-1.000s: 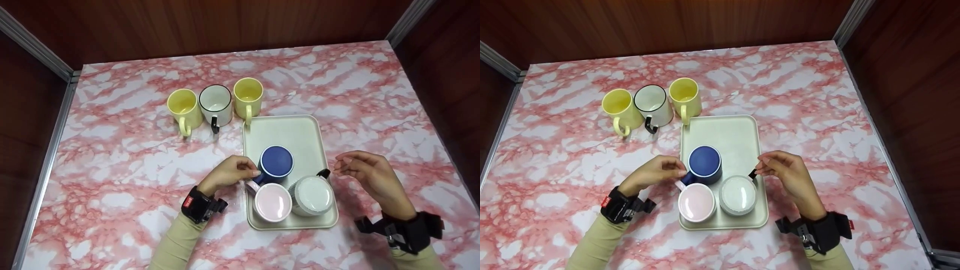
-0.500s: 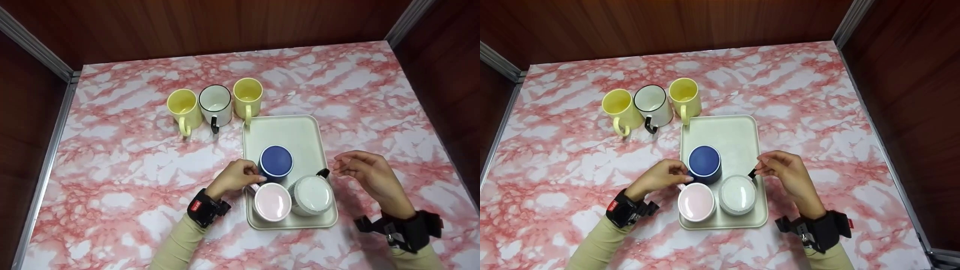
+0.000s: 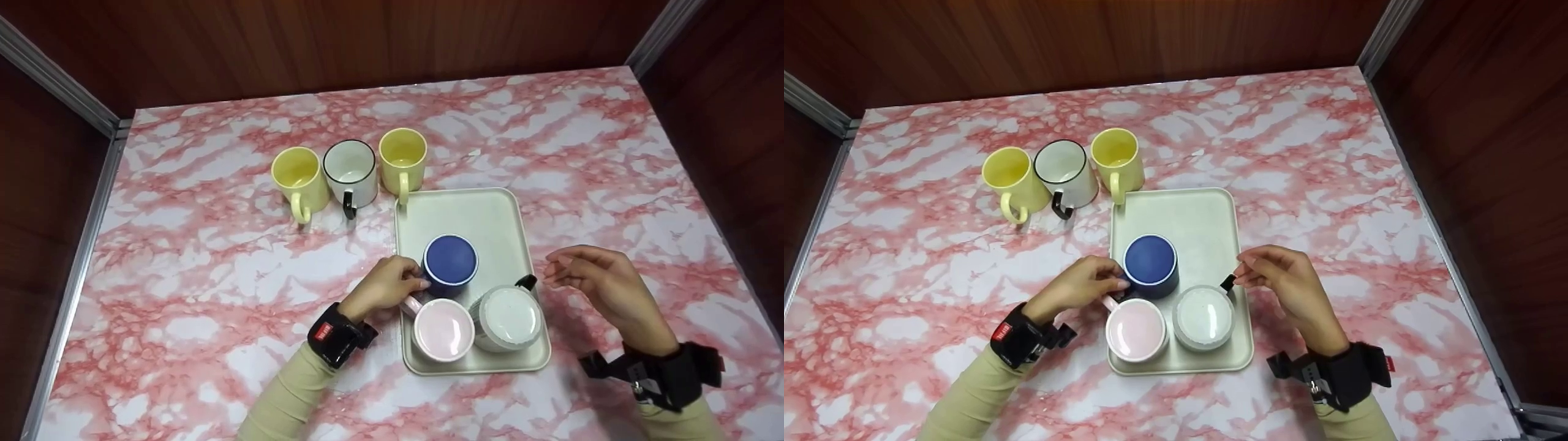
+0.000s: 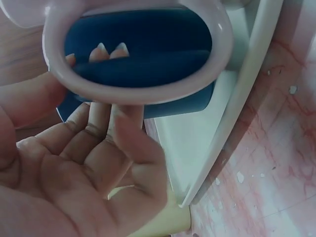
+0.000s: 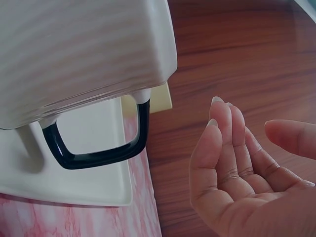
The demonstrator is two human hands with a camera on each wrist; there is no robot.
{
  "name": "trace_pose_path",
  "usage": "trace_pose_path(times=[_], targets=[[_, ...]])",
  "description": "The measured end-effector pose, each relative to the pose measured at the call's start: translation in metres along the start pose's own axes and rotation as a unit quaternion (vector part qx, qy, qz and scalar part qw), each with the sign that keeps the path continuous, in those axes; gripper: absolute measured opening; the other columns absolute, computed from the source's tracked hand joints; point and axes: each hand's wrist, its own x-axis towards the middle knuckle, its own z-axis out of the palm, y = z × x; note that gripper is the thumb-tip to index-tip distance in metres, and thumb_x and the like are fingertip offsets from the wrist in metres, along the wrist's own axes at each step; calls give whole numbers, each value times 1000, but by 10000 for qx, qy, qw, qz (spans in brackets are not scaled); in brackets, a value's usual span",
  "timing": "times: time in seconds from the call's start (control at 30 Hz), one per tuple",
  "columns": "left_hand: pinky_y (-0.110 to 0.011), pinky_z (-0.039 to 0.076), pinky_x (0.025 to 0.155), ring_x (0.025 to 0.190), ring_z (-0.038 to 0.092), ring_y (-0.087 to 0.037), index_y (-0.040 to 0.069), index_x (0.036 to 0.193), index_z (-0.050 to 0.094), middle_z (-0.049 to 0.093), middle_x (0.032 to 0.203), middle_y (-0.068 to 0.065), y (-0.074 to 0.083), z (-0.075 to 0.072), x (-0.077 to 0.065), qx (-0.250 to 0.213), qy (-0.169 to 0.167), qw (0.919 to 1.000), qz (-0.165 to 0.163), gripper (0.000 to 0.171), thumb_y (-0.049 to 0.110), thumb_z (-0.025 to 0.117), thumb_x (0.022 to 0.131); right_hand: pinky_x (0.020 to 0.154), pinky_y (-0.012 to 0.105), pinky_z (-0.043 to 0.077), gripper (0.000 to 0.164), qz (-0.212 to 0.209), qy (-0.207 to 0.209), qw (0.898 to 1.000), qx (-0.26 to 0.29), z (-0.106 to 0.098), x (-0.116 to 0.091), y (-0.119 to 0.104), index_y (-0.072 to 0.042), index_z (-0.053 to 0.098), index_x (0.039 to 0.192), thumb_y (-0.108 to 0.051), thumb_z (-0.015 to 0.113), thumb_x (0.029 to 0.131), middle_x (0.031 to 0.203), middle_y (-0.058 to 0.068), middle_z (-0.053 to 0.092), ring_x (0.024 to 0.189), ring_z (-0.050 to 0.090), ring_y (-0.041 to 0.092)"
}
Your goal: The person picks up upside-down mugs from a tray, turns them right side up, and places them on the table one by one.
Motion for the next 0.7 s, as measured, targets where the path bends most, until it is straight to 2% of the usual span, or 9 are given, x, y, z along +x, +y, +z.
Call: trace_pose_path(times=[0.2,0.47,0.7], targets=[[-22,41,60,58,54,-8,3,75,63,62,64,-2,1,0,5,-129,76,9998,-156,13,10,62,85,69,31,52,15,26,54,10000,37,-1,0,0,11,62,97,8,50,89,86,16,65,75,63,22],[-21,40,56,56,49,-8,1,76,63,54,61,2,0,0,9,-223,186,9995,-99,13,8,60,87,69,31,52,16,-15,40,10000,36,-1,1,-1,11,62,97,8,47,90,87,17,64,75,63,22],[-21,37,56,60,45,-10,4,71,60,49,63,3,3,0,12,-215,504,9985,23,17,8,58,87,70,31,52,16,-17,34,10000,10,0,2,-1,13,61,98,7,48,90,87,18,64,76,63,23]])
